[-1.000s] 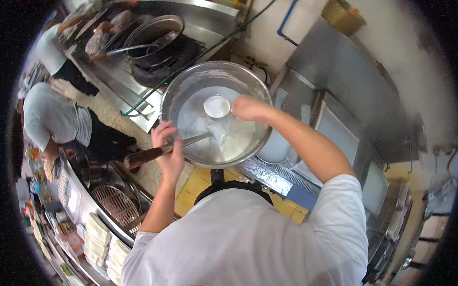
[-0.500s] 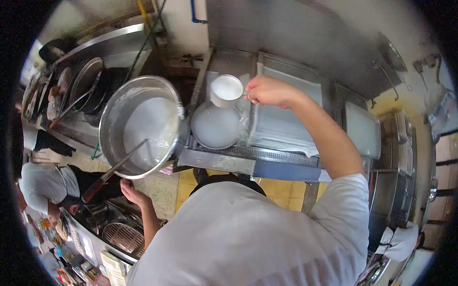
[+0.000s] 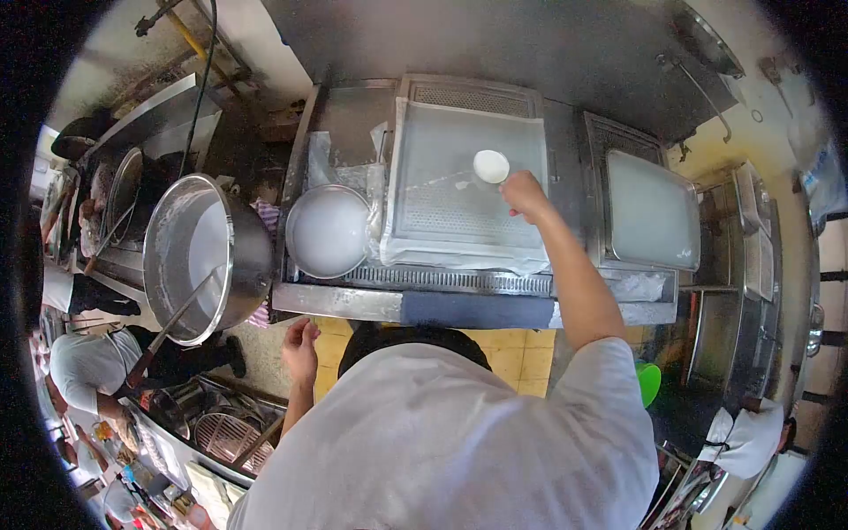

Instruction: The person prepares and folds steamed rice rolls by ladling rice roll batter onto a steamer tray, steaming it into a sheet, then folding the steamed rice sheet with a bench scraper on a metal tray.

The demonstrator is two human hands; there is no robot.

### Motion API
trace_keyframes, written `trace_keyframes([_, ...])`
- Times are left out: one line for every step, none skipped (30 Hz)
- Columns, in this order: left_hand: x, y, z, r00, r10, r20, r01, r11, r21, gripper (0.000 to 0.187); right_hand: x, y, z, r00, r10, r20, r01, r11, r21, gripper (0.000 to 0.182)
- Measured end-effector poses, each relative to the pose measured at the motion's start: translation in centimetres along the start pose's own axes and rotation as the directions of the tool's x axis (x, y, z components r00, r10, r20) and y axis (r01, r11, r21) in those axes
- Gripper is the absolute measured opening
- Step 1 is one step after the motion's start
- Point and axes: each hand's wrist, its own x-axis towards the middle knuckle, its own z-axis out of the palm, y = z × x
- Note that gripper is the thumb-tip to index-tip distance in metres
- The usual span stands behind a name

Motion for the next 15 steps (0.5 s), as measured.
trace_keyframes([-0.2, 1.0, 1.1, 0.999, 0.008, 0.046, -0.009, 1.0, 0.014, 0.019, 0.6, 1.1, -0.2, 0.999, 0.021, -0.035, -0.02, 0.999, 0.031, 0.017])
trace_keyframes([-0.2, 1.7, 2.0, 0.996, 0.017, 0.088, -0.022, 0.998, 0.061, 0.019, 1.2, 2.1, -0.3, 0.997, 0.042, -0.07, -0.038, 0.997, 0.063, 0.017])
trace_keyframes([0.0, 2.1, 3.0, 0.996, 0.017, 0.087, -0.023, 0.997, 0.068, 0.019, 1.8, 3.1, -0.3, 0.997, 0.044, -0.066, -0.04, 0.997, 0.069, 0.017])
trace_keyframes([0.3, 2.6, 4.2, 0.992, 0.01, 0.123, -0.018, 0.997, 0.07, 0.019, 2.3, 3.9, -0.3, 0.995, 0.04, -0.093, -0.031, 0.995, 0.096, 0.016])
trace_keyframes([0.6, 3.0, 5.5, 0.987, 0.001, 0.161, -0.013, 0.997, 0.071, 0.019, 2.7, 4.8, -0.3, 0.992, 0.037, -0.121, -0.022, 0.992, 0.123, 0.016])
trace_keyframes([1.1, 3.8, 7.4, 0.976, 0.053, 0.21, -0.076, 0.992, 0.099, 0.019, 3.0, 5.3, -0.4, 0.992, 0.043, -0.121, -0.027, 0.991, 0.128, 0.016])
trace_keyframes([1.8, 4.7, 9.3, 0.958, 0.102, 0.269, -0.14, 0.982, 0.127, 0.02, 3.1, 6.0, -0.4, 0.995, 0.01, -0.095, 0.001, 0.994, 0.113, 0.016])
trace_keyframes([2.2, 5.3, 10.6, 0.94, 0.138, 0.311, -0.175, 0.98, 0.093, 0.02, 3.1, 6.2, -0.5, 0.997, -0.029, -0.068, 0.035, 0.995, 0.094, 0.017])
trace_keyframes([2.7, 5.8, 11.8, 0.936, 0.138, 0.323, -0.176, 0.98, 0.094, 0.02, 3.0, 6.1, -0.4, 0.997, -0.021, -0.077, 0.028, 0.995, 0.099, 0.017])
trace_keyframes([3.2, 6.3, 12.8, 0.915, 0.163, 0.369, -0.216, 0.971, 0.107, 0.02, 2.6, 5.8, -0.1, 0.995, -0.006, -0.097, 0.014, 0.996, 0.084, 0.018])
trace_keyframes([3.5, 6.8, 13.9, 0.89, 0.187, 0.415, -0.255, 0.96, 0.115, 0.019, 2.2, 5.5, -0.1, 0.993, 0.008, -0.118, 0.0, 0.998, 0.068, 0.02])
trace_keyframes([3.8, 7.2, 14.9, 0.877, 0.214, 0.431, -0.274, 0.958, 0.082, 0.017, 2.2, 5.8, -0.2, 0.991, 0.017, -0.13, -0.008, 0.998, 0.068, 0.02])
trace_keyframes([4.2, 7.6, 15.6, 0.871, 0.213, 0.442, -0.272, 0.959, 0.075, 0.017, 2.8, 6.9, 0.0, 0.994, -0.004, -0.109, 0.009, 0.999, 0.048, 0.021])
trace_keyframes([4.6, 8.0, 16.1, 0.84, 0.235, 0.489, -0.331, 0.936, 0.119, 0.018, 3.2, 8.1, 0.4, 0.996, -0.023, -0.086, 0.025, 0.999, 0.026, 0.022])
trace_keyframes([4.9, 8.4, 16.5, 0.807, 0.255, 0.533, -0.391, 0.907, 0.159, 0.019, 2.9, 8.3, 0.2, 0.995, -0.014, -0.095, 0.016, 1.0, 0.022, 0.022])
